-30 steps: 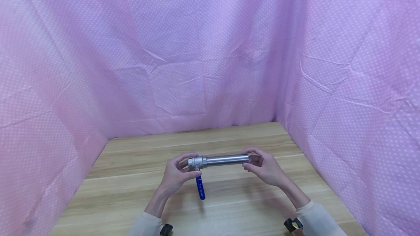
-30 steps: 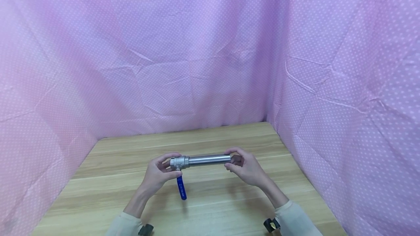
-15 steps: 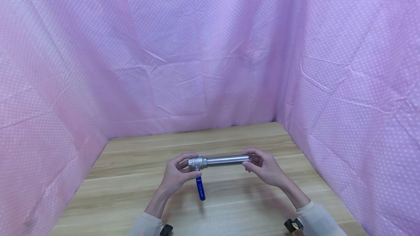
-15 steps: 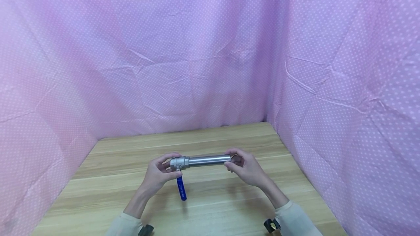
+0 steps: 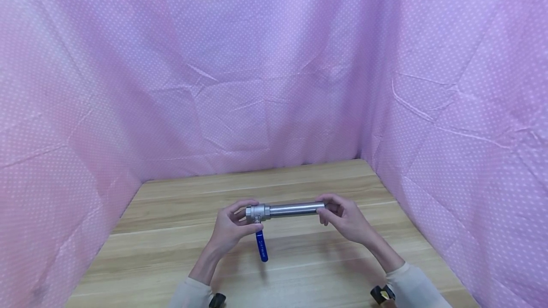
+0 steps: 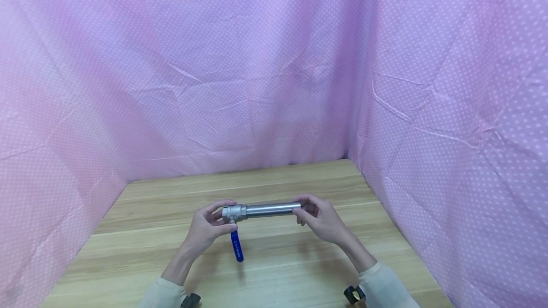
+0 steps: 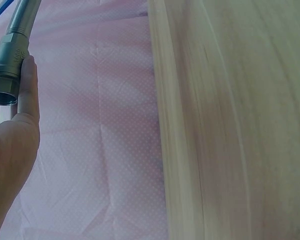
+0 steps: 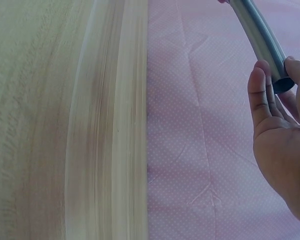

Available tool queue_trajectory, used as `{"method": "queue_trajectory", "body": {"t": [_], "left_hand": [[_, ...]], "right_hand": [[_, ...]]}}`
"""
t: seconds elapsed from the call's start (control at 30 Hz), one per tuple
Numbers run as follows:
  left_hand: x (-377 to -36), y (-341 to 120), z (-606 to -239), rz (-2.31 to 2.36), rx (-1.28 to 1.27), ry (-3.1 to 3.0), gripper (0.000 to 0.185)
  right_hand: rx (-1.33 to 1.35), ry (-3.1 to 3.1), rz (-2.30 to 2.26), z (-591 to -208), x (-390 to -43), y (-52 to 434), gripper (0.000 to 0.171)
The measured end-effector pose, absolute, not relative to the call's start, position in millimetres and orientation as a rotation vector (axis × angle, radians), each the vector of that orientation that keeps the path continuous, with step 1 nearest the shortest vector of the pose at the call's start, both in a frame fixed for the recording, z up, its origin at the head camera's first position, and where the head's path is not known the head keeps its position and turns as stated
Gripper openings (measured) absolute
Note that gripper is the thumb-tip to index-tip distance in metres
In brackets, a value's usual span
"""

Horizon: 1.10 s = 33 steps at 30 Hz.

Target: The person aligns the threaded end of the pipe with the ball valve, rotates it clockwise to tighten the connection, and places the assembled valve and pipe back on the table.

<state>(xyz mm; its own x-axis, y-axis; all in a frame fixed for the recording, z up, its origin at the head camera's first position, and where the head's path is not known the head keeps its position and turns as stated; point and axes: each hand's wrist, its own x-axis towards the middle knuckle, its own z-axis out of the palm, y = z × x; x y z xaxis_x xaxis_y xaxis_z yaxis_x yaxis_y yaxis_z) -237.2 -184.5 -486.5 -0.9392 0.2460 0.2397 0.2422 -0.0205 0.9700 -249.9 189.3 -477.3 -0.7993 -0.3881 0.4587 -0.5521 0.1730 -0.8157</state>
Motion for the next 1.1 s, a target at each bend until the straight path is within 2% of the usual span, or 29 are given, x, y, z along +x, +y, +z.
{"method": "queue_trajectory", "body": {"t": [0.4,1.1], "left_hand": [[-236.3,-184.2,-486.9,2.165,0.546,2.203,0.065],[-236.6,-184.4,-486.6,2.173,0.541,2.188,0.064]], "right_hand": [[0.931,-2.266,1.763,-479.3,-248.0,189.6,0.039],[0.922,-2.292,1.703,-479.2,-248.5,189.1,0.034]]}}
